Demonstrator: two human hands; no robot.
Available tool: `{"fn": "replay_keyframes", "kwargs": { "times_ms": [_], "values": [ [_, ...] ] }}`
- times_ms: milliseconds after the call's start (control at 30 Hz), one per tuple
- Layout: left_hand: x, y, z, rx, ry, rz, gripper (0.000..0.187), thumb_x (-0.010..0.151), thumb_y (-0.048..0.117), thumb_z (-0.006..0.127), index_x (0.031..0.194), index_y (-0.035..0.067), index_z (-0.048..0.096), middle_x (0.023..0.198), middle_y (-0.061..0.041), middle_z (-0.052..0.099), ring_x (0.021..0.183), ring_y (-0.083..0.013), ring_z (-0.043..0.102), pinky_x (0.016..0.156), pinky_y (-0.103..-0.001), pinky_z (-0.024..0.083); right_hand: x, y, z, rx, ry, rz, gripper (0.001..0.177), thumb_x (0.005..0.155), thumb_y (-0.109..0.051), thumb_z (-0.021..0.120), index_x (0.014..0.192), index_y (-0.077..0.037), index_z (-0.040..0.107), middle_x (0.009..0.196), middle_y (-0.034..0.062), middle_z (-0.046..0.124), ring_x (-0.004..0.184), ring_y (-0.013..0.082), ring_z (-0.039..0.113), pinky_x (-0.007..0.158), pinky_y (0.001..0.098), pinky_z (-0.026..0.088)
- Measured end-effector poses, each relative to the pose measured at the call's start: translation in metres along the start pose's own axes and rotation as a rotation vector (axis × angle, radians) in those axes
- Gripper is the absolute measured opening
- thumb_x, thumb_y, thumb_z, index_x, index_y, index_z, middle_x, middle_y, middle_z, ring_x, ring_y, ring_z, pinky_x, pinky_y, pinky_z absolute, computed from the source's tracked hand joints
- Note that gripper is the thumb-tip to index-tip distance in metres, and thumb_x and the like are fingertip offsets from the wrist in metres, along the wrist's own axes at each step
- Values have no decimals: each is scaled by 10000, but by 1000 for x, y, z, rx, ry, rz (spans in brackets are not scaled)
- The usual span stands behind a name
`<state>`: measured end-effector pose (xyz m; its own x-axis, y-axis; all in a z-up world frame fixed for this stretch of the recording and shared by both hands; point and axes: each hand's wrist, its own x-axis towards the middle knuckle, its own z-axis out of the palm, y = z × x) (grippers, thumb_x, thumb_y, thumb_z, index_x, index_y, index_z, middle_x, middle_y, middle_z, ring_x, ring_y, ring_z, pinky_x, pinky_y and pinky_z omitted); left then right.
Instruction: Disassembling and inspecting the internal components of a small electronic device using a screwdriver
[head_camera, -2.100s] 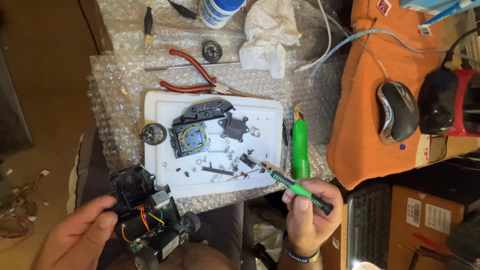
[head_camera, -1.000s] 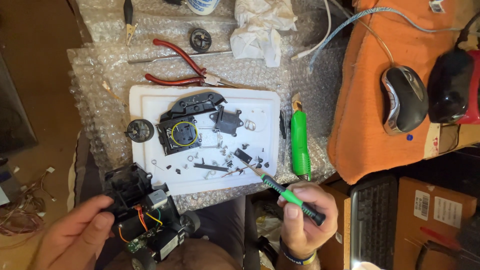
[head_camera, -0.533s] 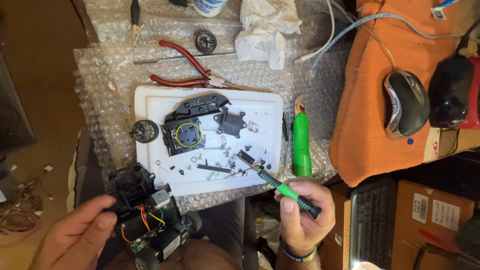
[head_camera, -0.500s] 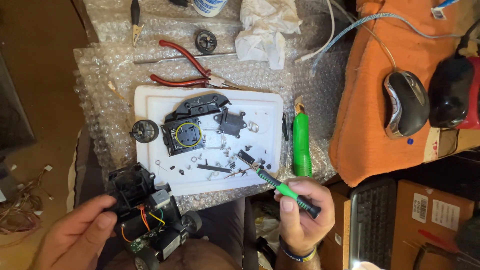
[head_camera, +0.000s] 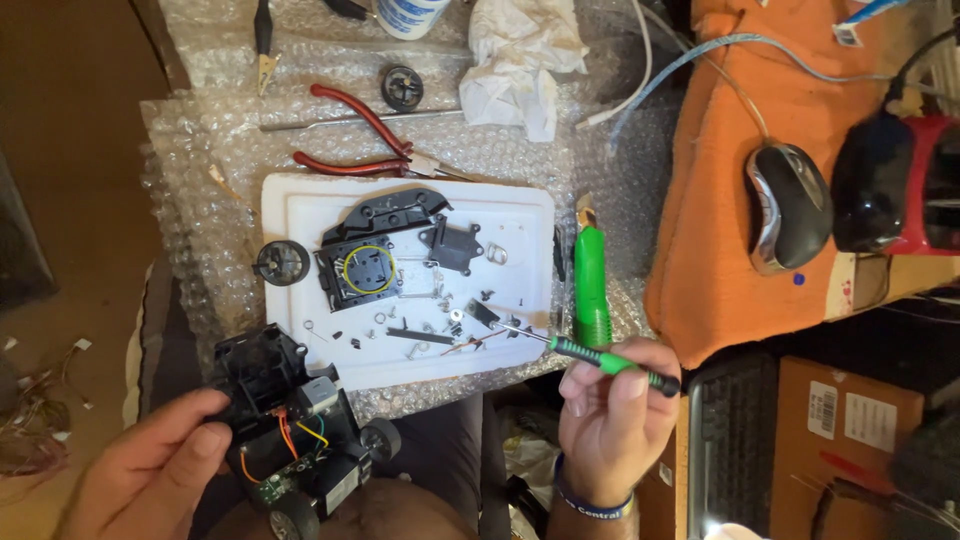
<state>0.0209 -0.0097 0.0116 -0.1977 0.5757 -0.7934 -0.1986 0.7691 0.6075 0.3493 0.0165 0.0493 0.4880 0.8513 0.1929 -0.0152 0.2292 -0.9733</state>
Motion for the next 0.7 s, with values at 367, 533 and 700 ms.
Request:
{"fn": "replay_keyframes", "kwargs": {
  "times_ms": [367,533,700],
  "values": [
    [4,-13,1,-123,-53,15,433,954,-84,535,1377,-117,623,1059,-326,690,911,-342,626,919,-349,458,4,-12,-11,138,123,80,286,1023,-305,689,1065,-41,588,763,134,665,599,114,636,421,194,383],
    [14,-27,-8,-11,-119,75,444,952,57,615,1376,-61,673,930,-247,701,786,-296,616,773,-350,480,2,-17,-10,160,138,69,255,1028,-284,686,1075,-49,600,794,134,678,577,138,647,422,194,434],
    [13,-10,-6,236,-93,103,416,954,137,638,1343,19,727,827,-192,753,743,-222,623,754,-305,480,0,-20,-10,149,110,48,219,1035,-298,682,1043,-87,626,746,109,690,582,150,654,404,190,369]
  ]
}}
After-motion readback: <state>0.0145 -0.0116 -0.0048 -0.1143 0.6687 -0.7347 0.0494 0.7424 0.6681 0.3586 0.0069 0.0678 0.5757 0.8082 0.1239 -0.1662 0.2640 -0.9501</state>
